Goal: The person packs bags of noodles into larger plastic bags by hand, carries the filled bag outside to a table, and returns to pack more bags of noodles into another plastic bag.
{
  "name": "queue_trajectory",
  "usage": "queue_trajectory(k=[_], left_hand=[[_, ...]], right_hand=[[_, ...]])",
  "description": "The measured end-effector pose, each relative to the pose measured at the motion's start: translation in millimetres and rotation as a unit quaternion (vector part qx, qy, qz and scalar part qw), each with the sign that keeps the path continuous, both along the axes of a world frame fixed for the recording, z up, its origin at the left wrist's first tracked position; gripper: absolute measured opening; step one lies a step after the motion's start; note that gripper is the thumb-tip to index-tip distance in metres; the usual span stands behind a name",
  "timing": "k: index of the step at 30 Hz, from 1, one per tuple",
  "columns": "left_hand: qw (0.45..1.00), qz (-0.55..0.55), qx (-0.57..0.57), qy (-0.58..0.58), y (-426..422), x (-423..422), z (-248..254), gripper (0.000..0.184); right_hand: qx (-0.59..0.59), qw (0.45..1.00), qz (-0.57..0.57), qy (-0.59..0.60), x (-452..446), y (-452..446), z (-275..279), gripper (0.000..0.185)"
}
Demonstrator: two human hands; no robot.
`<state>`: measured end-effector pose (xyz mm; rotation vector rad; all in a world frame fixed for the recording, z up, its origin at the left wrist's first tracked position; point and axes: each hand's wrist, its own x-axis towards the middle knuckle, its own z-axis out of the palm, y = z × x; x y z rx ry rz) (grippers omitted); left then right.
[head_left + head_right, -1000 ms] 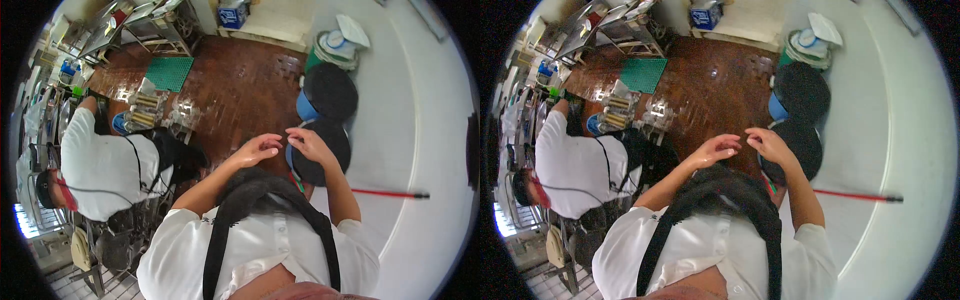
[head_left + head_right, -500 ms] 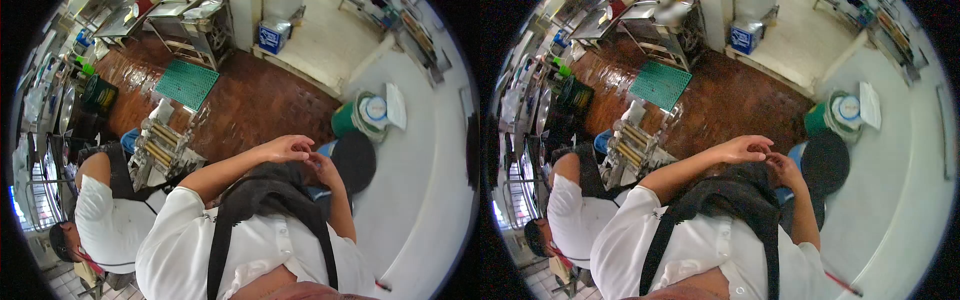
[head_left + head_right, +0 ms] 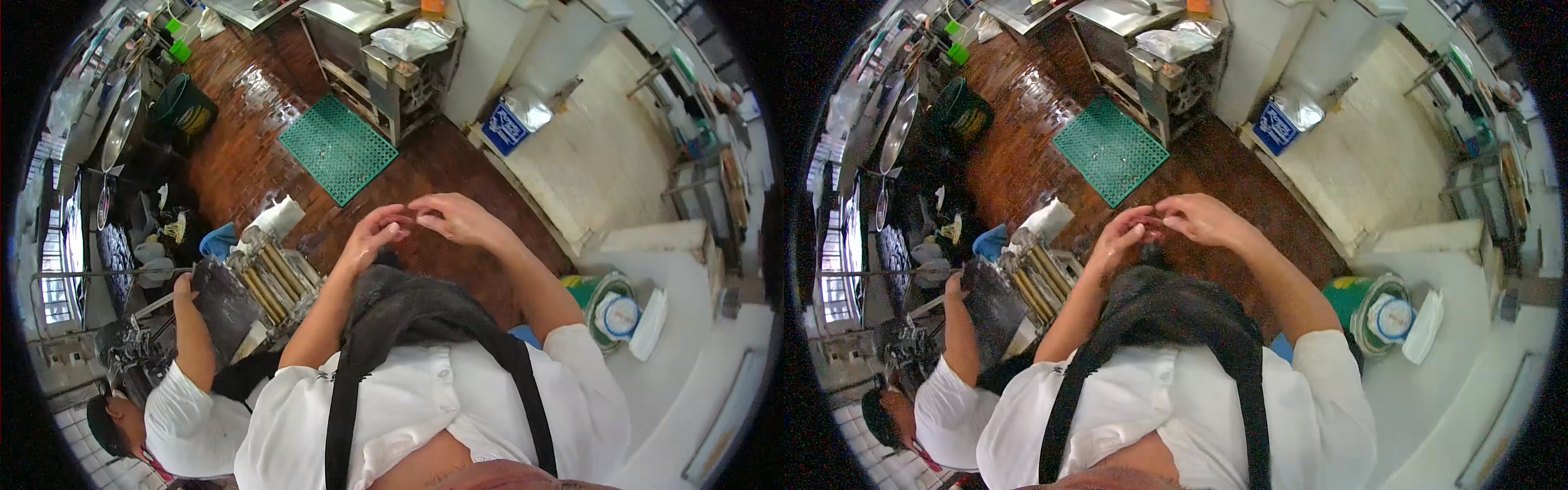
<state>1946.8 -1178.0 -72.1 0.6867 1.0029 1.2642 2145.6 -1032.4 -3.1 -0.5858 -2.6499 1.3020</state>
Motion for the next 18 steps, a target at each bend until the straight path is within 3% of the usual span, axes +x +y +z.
queue_trajectory(k=[3,6,7,14,18], left_hand=[[0.998,0.057,0.004,0.012,52,-70,-11,0.050],[0.998,0.050,0.037,0.034,116,-147,-11,0.052],[0.997,0.039,0.039,0.048,140,-172,-1,0.051],[0.997,-0.017,0.031,0.074,292,-302,35,0.050],[0.994,-0.036,0.021,0.098,364,-375,6,0.054]], right_hand=[[0.001,0.997,0.069,0.034,-90,54,-12,0.034],[-0.029,0.996,0.074,-0.029,-158,105,-37,0.034],[-0.061,0.995,0.052,-0.067,-176,124,-28,0.033],[-0.085,0.992,-0.086,-0.039,-255,261,-21,0.034],[-0.082,0.985,-0.120,-0.089,-308,352,-43,0.036]])
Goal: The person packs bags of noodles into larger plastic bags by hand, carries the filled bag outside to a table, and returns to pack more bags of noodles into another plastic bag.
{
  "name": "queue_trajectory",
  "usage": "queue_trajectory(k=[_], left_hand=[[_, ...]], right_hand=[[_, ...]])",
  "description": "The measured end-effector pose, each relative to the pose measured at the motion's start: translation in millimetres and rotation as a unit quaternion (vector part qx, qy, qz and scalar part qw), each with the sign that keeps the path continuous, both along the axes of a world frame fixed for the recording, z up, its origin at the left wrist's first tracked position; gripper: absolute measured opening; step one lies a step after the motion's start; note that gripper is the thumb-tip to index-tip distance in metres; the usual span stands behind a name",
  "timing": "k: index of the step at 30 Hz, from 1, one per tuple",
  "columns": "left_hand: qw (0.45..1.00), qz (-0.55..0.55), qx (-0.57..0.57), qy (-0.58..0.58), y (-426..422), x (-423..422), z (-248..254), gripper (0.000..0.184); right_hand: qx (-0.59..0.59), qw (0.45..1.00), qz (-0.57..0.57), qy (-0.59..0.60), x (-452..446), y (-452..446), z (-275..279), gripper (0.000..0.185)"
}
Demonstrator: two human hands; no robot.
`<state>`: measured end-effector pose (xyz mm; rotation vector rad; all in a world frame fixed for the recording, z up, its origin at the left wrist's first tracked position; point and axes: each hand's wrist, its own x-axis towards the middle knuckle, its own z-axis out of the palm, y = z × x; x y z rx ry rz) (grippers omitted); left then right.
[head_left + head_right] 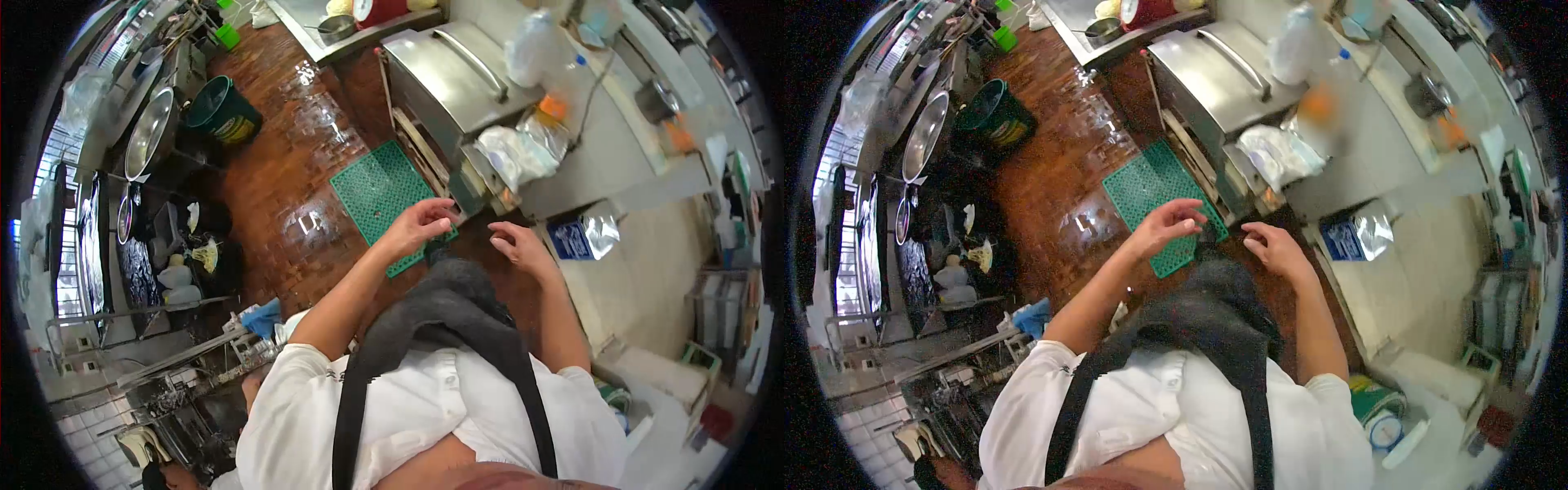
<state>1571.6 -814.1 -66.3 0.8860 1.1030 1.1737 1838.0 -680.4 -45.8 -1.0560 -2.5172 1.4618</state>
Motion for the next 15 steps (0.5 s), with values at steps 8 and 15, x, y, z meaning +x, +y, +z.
queue_trajectory(k=[8,15], left_hand=[[0.981,0.153,-0.115,-0.019,72,-168,-11,0.050],[0.938,0.314,-0.144,-0.005,67,-302,-22,0.048]], right_hand=[[0.005,0.992,0.122,0.043,-227,190,-2,0.033],[-0.029,0.944,0.319,0.080,-468,224,40,0.034]])
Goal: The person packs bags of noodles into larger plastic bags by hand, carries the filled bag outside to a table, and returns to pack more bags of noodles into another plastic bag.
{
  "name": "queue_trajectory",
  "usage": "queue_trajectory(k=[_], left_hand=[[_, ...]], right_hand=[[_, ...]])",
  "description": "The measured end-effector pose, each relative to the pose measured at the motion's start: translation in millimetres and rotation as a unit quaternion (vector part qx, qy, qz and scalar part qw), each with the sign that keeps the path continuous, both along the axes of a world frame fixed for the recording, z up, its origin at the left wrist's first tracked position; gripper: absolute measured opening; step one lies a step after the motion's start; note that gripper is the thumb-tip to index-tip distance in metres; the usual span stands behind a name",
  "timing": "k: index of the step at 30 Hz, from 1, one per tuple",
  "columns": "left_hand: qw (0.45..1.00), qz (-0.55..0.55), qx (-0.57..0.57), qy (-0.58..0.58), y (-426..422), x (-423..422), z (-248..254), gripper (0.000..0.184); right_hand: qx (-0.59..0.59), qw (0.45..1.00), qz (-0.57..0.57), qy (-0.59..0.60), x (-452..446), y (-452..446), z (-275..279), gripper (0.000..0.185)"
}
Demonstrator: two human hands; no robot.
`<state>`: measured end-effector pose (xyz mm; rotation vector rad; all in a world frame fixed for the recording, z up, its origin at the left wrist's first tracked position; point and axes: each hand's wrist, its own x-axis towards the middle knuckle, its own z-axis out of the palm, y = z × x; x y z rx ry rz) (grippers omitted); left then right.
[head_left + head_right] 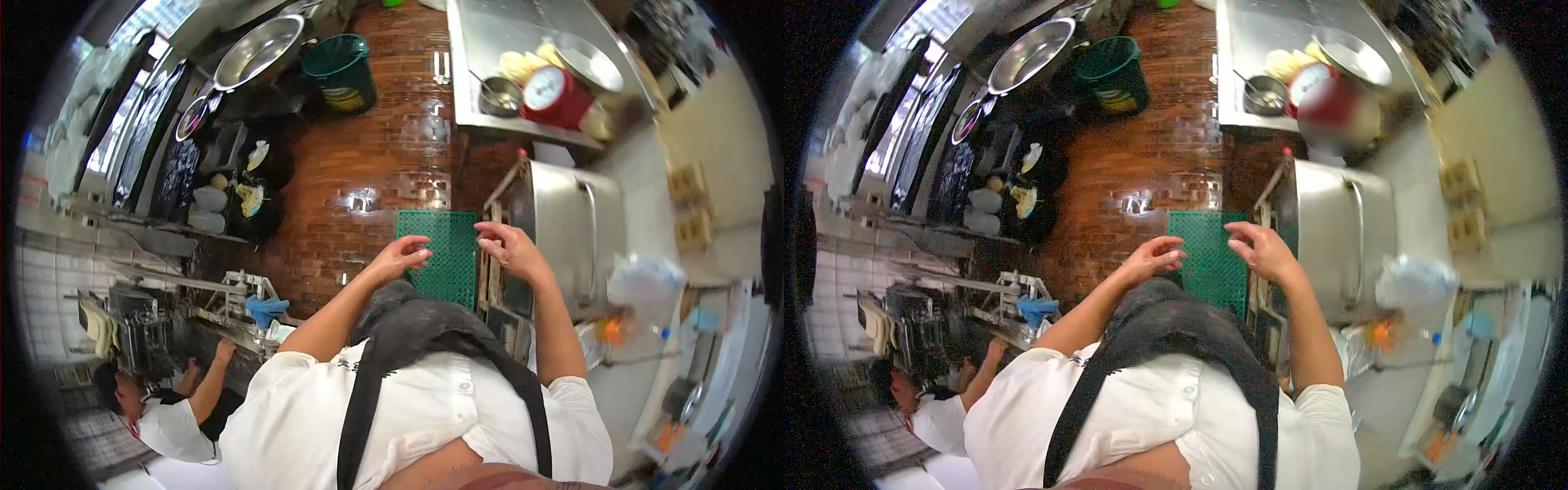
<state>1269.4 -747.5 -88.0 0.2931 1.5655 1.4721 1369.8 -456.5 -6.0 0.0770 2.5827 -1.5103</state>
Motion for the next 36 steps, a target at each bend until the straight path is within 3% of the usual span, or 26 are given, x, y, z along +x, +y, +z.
queue_trajectory(k=[5,9,14,15,18,24,28,30,32,36], left_hand=[[0.996,0.078,0.048,0.004,-35,-120,-26,0.049],[0.987,0.129,0.086,0.027,-63,-235,-35,0.049],[0.985,0.121,0.113,0.056,-79,-376,1,0.047],[0.985,0.112,0.105,0.079,-81,-402,8,0.047],[0.982,0.107,0.091,0.125,-90,-473,35,0.047],[0.968,0.188,0.128,0.111,-114,-599,23,0.046],[0.960,0.250,0.100,0.081,-141,-682,-20,0.047],[0.950,0.298,0.078,0.056,-150,-719,-14,0.047],[0.937,0.336,0.069,0.069,-162,-760,-8,0.047],[0.911,0.401,0.048,0.083,-187,-827,23,0.046]], right_hand=[[0.010,0.990,0.133,0.054,-171,-46,14,0.036],[0.054,0.983,0.176,0.001,-299,-74,15,0.036],[0.091,0.989,0.115,-0.033,-422,-78,26,0.034],[0.101,0.988,0.118,0.007,-442,-75,20,0.035],[0.093,0.990,0.097,-0.043,-503,-70,0,0.037],[0.082,0.982,0.156,-0.068,-675,-73,-17,0.032],[0.063,0.978,0.195,0.030,-841,-94,-6,0.032],[0.054,0.974,0.207,0.069,-931,-119,16,0.031],[0.068,0.955,0.223,0.183,-1017,-154,51,0.024],[0.067,0.921,0.173,0.342,-1187,-229,104,0.037]])
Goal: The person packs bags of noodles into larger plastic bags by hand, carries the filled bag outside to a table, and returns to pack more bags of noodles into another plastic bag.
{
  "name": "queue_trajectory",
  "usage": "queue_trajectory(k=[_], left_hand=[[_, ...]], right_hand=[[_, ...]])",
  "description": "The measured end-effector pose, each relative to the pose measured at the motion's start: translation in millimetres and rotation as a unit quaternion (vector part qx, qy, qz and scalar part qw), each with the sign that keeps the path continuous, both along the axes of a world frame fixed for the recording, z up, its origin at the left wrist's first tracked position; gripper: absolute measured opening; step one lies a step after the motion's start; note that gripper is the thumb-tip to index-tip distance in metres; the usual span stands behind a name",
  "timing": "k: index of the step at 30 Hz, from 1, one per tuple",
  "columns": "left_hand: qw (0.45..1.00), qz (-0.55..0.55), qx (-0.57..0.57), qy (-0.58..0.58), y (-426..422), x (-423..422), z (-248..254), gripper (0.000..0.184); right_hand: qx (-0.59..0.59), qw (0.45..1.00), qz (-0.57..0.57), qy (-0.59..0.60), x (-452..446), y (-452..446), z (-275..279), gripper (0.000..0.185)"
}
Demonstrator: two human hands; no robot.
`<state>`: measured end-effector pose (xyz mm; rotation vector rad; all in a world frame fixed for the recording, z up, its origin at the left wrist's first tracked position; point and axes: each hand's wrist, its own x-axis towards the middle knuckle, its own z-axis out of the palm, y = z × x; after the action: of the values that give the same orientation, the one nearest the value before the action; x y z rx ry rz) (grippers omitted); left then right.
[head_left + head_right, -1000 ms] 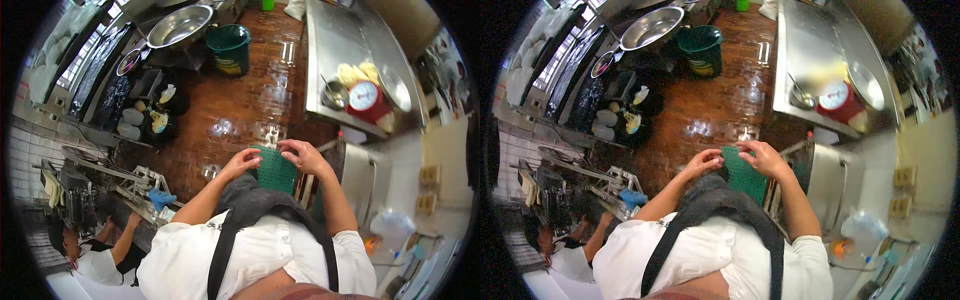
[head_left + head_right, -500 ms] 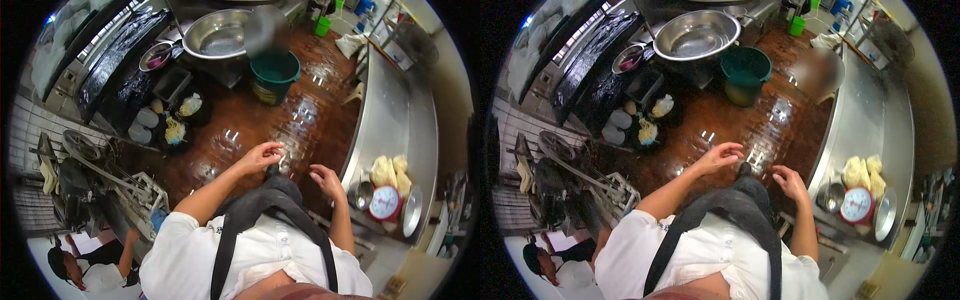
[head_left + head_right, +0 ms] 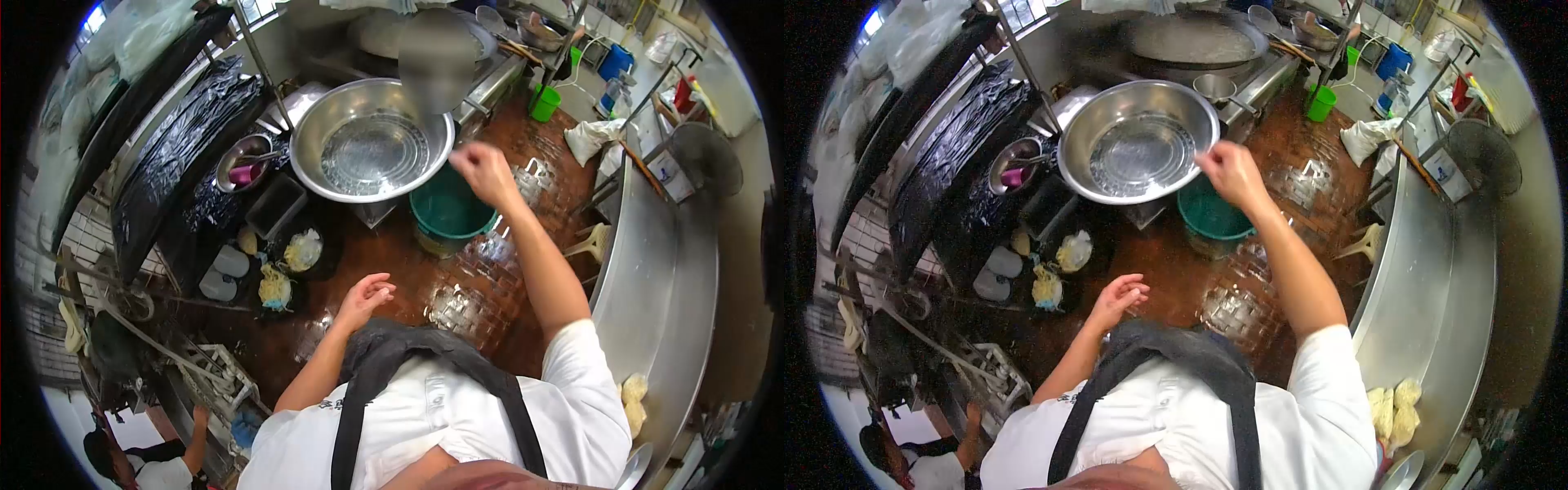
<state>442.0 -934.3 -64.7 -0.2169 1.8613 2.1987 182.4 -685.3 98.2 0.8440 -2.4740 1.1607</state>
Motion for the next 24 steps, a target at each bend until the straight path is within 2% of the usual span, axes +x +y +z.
queue_trajectory(k=[1,2,3,4,6,9,12,13,15,16,19,22,24], left_hand=[[1.000,0.012,0.006,-0.003,-7,-15,-4,0.045],[1.000,0.024,0.011,-0.007,-14,-30,-9,0.044],[0.999,0.035,0.017,-0.012,-22,-45,-14,0.043],[0.999,0.028,0.016,-0.018,-28,-61,-20,0.043],[0.999,0.010,0.012,-0.032,-47,-96,-31,0.043],[0.999,-0.030,0.029,-0.023,-73,-157,-32,0.043],[0.997,-0.065,0.040,-0.008,-102,-226,-40,0.045],[0.996,-0.075,0.043,-0.002,-110,-252,-31,0.045],[0.995,-0.088,0.053,0.000,-123,-294,-16,0.046],[0.993,-0.102,0.056,0.013,-129,-315,-10,0.045],[0.988,-0.142,0.021,0.051,-143,-374,8,0.044],[0.982,-0.171,0.040,0.069,-145,-420,35,0.047],[0.974,-0.183,0.069,0.116,-141,-449,49,0.051]], right_hand=[[-0.004,0.997,-0.033,-0.066,-28,-21,30,0.042],[-0.007,0.997,-0.042,-0.066,-65,-39,46,0.044],[-0.012,0.999,-0.044,0.013,-100,-55,56,0.038],[-0.087,0.996,-0.016,0.015,-135,-72,62,0.034],[-0.088,0.995,-0.016,0.048,-218,-103,61,0.037],[-0.171,0.978,-0.084,0.082,-324,-151,53,0.041],[-0.105,0.965,-0.204,0.125,-392,-183,69,0.036],[-0.099,0.968,-0.200,0.111,-409,-191,77,0.034],[-0.091,0.973,-0.198,0.076,-433,-200,81,0.031],[-0.051,0.965,-0.186,0.179,-446,-198,76,0.027],[-0.073,0.959,-0.186,0.199,-436,-195,86,0.015],[-0.130,0.951,-0.212,0.183,-414,-190,99,0.011],[-0.189,0.962,-0.177,0.083,-388,-186,111,0.011]])
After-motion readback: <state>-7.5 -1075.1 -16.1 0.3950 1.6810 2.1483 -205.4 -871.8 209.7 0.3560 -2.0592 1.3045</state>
